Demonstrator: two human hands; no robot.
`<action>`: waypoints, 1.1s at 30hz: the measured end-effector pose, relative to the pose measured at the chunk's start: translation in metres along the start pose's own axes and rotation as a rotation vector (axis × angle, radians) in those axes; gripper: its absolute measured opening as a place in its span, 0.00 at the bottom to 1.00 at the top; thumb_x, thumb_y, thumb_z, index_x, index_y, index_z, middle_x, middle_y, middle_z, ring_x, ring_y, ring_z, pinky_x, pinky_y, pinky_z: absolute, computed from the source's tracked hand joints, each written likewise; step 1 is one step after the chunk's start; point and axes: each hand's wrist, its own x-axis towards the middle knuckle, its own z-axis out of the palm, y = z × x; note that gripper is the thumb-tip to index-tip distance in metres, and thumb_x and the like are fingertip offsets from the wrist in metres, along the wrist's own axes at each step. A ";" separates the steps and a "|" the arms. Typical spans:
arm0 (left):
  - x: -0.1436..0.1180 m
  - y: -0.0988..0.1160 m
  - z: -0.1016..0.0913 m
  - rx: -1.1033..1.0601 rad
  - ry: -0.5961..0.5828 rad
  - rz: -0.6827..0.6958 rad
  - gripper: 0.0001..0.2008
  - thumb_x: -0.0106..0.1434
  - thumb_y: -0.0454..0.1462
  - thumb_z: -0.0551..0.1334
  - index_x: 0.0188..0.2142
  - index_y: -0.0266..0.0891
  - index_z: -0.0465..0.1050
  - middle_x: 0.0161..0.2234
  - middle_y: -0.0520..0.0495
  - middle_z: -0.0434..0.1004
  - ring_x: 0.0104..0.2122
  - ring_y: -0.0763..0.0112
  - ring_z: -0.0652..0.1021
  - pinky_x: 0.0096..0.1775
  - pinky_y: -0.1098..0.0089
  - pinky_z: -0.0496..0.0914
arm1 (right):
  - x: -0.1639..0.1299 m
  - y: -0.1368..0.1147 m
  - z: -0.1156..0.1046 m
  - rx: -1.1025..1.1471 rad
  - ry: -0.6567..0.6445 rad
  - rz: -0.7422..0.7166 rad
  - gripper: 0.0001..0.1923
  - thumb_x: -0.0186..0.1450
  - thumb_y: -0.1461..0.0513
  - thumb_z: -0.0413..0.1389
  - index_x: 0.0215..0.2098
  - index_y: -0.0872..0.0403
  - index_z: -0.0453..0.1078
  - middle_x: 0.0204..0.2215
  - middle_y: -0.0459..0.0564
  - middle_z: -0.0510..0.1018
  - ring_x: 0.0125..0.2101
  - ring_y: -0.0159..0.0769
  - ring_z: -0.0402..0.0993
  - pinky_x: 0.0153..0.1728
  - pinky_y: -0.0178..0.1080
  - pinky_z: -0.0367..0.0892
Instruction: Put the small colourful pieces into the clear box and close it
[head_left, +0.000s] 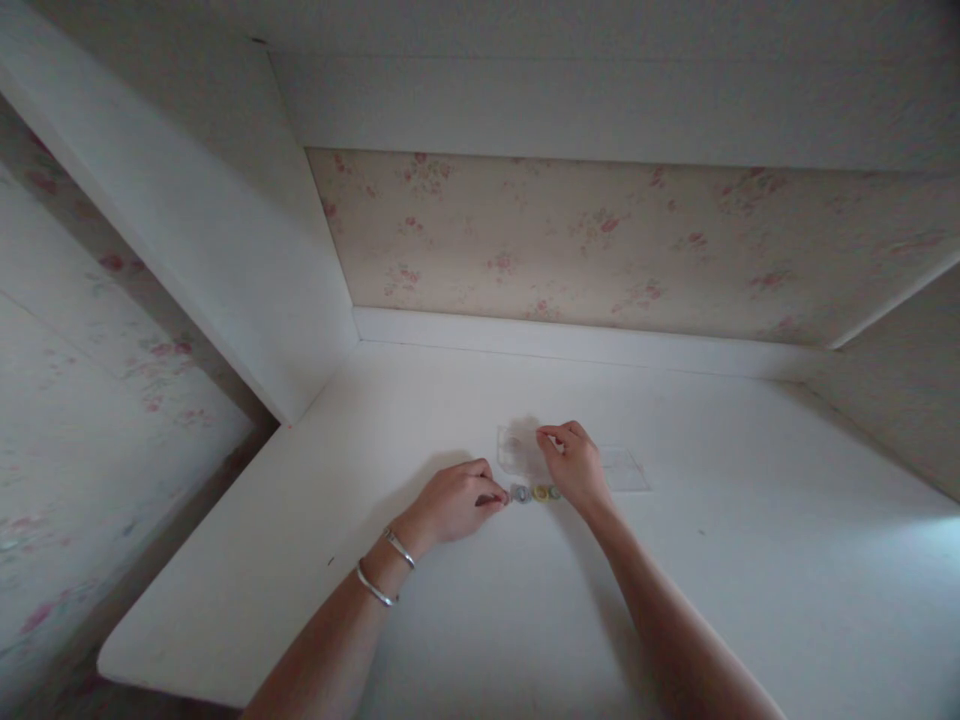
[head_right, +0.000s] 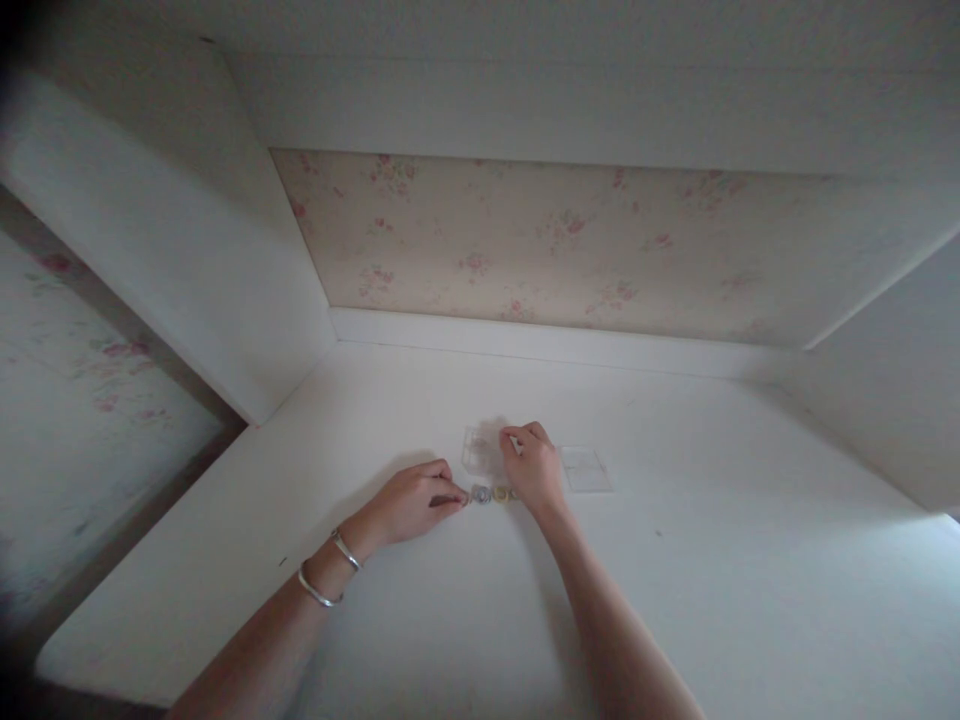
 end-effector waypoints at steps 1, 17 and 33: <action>0.000 0.000 0.001 0.003 0.004 0.002 0.09 0.63 0.38 0.59 0.38 0.46 0.78 0.34 0.50 0.72 0.33 0.73 0.74 0.37 0.74 0.68 | -0.004 0.001 -0.002 0.019 0.006 0.004 0.13 0.63 0.56 0.51 0.33 0.51 0.76 0.30 0.48 0.73 0.29 0.33 0.68 0.32 0.36 0.62; 0.007 -0.004 0.005 -0.208 0.044 -0.051 0.10 0.65 0.39 0.56 0.34 0.40 0.75 0.35 0.49 0.70 0.34 0.74 0.73 0.37 0.74 0.67 | -0.039 -0.009 -0.029 0.093 -0.017 -0.045 0.14 0.65 0.56 0.49 0.35 0.52 0.75 0.28 0.48 0.73 0.27 0.32 0.66 0.31 0.37 0.60; 0.076 -0.023 0.010 -0.086 0.192 -0.073 0.09 0.64 0.38 0.57 0.36 0.39 0.76 0.34 0.48 0.71 0.33 0.72 0.73 0.39 0.71 0.68 | -0.062 -0.044 -0.014 -0.368 -0.333 -0.449 0.11 0.67 0.60 0.50 0.31 0.50 0.73 0.31 0.47 0.70 0.34 0.33 0.61 0.36 0.39 0.47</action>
